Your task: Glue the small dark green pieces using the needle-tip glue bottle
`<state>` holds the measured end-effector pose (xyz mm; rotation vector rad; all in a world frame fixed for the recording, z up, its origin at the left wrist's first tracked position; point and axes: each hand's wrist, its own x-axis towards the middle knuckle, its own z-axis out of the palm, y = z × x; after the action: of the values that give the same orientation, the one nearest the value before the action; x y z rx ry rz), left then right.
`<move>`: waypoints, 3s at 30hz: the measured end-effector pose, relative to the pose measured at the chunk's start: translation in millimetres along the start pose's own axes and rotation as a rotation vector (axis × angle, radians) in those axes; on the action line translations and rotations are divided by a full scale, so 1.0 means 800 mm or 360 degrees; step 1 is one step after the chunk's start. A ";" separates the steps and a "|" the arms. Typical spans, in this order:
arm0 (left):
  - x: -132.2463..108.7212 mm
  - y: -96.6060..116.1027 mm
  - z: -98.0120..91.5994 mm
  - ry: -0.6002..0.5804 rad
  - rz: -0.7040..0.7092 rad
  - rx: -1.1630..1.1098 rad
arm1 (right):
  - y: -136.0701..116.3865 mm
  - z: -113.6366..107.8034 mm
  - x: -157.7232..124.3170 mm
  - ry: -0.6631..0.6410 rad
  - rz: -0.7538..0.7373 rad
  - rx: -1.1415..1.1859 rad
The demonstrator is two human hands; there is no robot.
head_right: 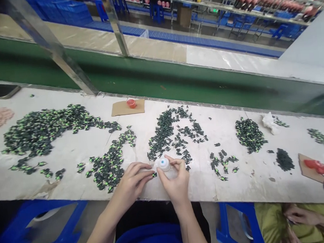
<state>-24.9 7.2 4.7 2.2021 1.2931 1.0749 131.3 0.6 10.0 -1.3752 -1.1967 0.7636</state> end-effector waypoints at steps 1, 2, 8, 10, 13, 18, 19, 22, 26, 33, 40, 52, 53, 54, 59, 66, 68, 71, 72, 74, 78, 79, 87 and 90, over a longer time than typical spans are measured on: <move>-0.001 0.000 0.001 0.0012 0.0012 -0.0005 | -0.001 0.002 0.000 -0.0023 0.0001 -0.0020; -0.002 -0.001 0.002 0.0025 0.0021 -0.0017 | -0.003 0.002 0.001 -0.0050 -0.0008 -0.0051; -0.010 -0.002 -0.006 0.0085 -0.0119 -0.0170 | -0.009 -0.067 0.010 -0.0049 -0.0319 -0.0513; -0.011 0.002 -0.011 0.0092 -0.0291 -0.0239 | -0.006 -0.094 0.020 0.0089 -0.0371 -0.0781; -0.011 0.010 -0.016 0.0099 -0.0484 -0.0343 | 0.005 -0.112 0.034 0.0103 -0.0305 -0.0957; -0.009 0.027 -0.015 0.0186 -0.0515 -0.0486 | 0.020 -0.100 0.044 -0.0075 -0.0155 -0.0912; -0.008 0.030 -0.014 0.0192 -0.0500 -0.0515 | 0.021 -0.097 0.045 -0.0094 -0.0135 -0.0896; -0.007 0.037 -0.013 0.0158 -0.0449 -0.0589 | 0.020 -0.095 0.046 -0.0102 -0.0107 -0.0847; -0.008 0.045 -0.010 0.0127 -0.0509 -0.0639 | 0.010 -0.096 0.040 0.0008 0.0012 -0.0640; -0.012 0.055 0.004 0.0087 -0.0667 -0.0742 | -0.008 -0.079 0.013 0.0129 0.0322 0.0090; -0.005 0.064 0.011 0.0042 -0.0562 -0.0728 | -0.019 -0.067 -0.005 -0.0014 0.0382 0.0387; 0.000 0.065 0.016 0.0091 -0.0388 -0.0541 | -0.026 -0.044 -0.024 -0.0094 0.0244 0.0184; -0.001 0.065 0.016 0.0085 -0.0390 -0.0535 | -0.025 -0.043 -0.024 -0.0110 0.0242 0.0161; -0.001 0.065 0.016 0.0081 -0.0394 -0.0528 | -0.025 -0.043 -0.024 -0.0132 0.0252 0.0147; -0.001 0.063 0.016 0.0072 -0.0386 -0.0517 | -0.027 -0.044 -0.021 -0.0216 0.0371 0.0166; 0.003 0.061 0.011 0.0018 -0.0311 -0.0545 | -0.029 -0.050 -0.017 -0.0275 0.0238 0.0222; 0.004 0.061 0.007 -0.0005 -0.0293 -0.0572 | -0.031 -0.053 -0.016 -0.0322 0.0192 0.0219; 0.007 0.062 0.001 -0.0033 -0.0290 -0.0641 | -0.034 -0.054 -0.014 -0.0360 0.0102 0.0187; 0.008 0.062 -0.001 -0.0036 -0.0292 -0.0669 | -0.036 -0.054 -0.013 -0.0357 0.0065 0.0174; 0.009 0.064 -0.005 -0.0025 -0.0308 -0.0719 | -0.037 -0.053 -0.012 -0.0346 -0.0014 0.0162; 0.011 0.069 -0.008 0.0026 -0.0393 -0.0793 | -0.035 -0.049 -0.013 -0.0310 -0.0095 0.0179; 0.011 0.070 -0.007 0.0032 -0.0423 -0.0805 | -0.034 -0.048 -0.014 -0.0283 -0.0086 0.0192; 0.006 0.078 -0.001 0.0111 -0.0665 -0.0805 | -0.030 -0.045 -0.016 -0.0263 -0.0178 0.0141; 0.004 0.079 0.001 0.0142 -0.0651 -0.0776 | -0.031 -0.046 -0.013 -0.0306 -0.0278 0.0097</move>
<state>12.9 -22.1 45.8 1.4746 1.2764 1.1758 156.8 -23.8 39.0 -1.1496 -1.4121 0.8140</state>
